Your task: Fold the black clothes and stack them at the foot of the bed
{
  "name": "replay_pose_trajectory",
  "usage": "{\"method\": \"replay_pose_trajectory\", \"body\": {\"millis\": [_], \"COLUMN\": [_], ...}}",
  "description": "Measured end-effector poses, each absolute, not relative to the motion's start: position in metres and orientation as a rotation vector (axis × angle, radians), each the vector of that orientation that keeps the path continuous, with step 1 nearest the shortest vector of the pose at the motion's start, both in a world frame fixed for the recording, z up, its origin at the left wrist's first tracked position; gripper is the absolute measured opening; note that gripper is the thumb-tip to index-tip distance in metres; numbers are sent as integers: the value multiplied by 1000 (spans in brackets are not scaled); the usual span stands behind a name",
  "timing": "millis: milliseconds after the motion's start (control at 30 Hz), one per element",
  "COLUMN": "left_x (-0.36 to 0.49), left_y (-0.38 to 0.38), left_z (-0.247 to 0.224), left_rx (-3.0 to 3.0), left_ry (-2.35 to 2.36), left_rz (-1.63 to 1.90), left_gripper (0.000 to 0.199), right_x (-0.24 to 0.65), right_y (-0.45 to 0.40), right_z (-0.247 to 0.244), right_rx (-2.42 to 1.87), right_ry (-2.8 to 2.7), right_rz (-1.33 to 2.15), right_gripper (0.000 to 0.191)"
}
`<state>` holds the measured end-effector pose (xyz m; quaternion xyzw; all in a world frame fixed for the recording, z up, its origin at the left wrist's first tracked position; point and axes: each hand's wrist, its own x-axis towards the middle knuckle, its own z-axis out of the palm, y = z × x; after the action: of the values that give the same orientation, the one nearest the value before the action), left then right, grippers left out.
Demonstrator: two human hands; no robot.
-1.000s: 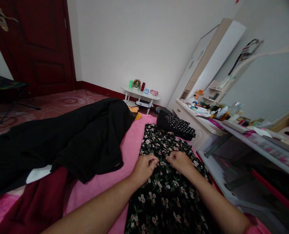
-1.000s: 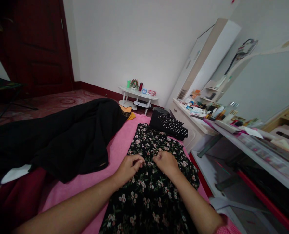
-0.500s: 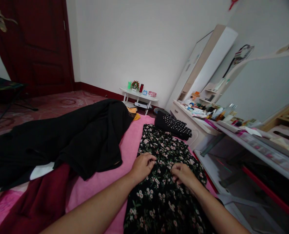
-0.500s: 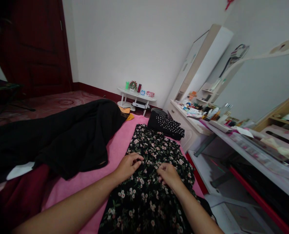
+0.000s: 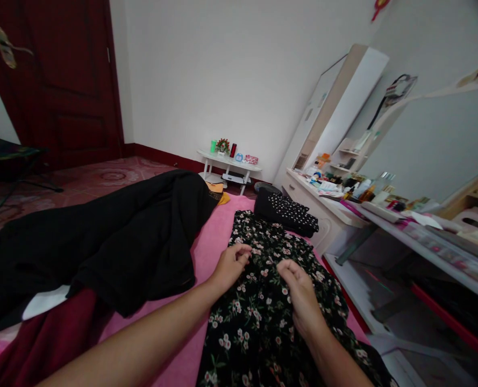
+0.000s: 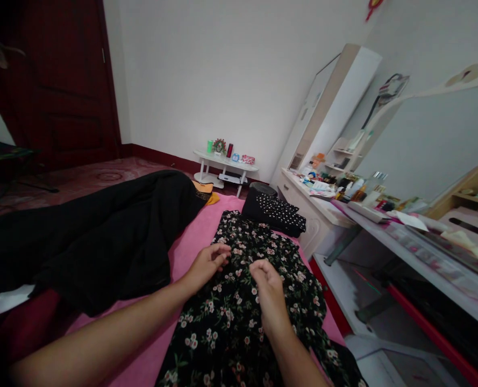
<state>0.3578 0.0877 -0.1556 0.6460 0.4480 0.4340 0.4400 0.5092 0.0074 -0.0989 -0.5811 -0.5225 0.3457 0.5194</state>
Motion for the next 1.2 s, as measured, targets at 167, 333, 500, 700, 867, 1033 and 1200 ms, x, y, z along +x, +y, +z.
{"method": "replay_pose_trajectory", "body": {"millis": [167,333,500,700,867,1033,1200], "left_x": [382,401,399,391,378,345,316], "left_y": [151,182,176,168,166,128,73], "left_z": [-140,-141,-141,-132,-124,-126,-134], "left_rx": [1748,1850,1893,1860,1787,1761,1689], "left_ry": [1317,1501,1603,1672,1483,1240,909], "left_rz": [973,798,690,630,426,370,497], "left_gripper": [38,56,56,44,34,40,48], "right_x": [491,489,508,515,491,497,515], "right_y": [-6,-38,-61,-66,-77,-91,-106], "right_z": [-104,-105,-112,-92,-54,-54,-87], "right_rx": [-1441,-1642,-1897,-1865,-1594,-1797,-1956], "right_ry": [-1522,-1961,-2249,-2211,-2164,-2315,-2345], "right_rz": [1053,797,406,323,714,788,570], "right_gripper": [18,48,56,8,27,21,55]}}
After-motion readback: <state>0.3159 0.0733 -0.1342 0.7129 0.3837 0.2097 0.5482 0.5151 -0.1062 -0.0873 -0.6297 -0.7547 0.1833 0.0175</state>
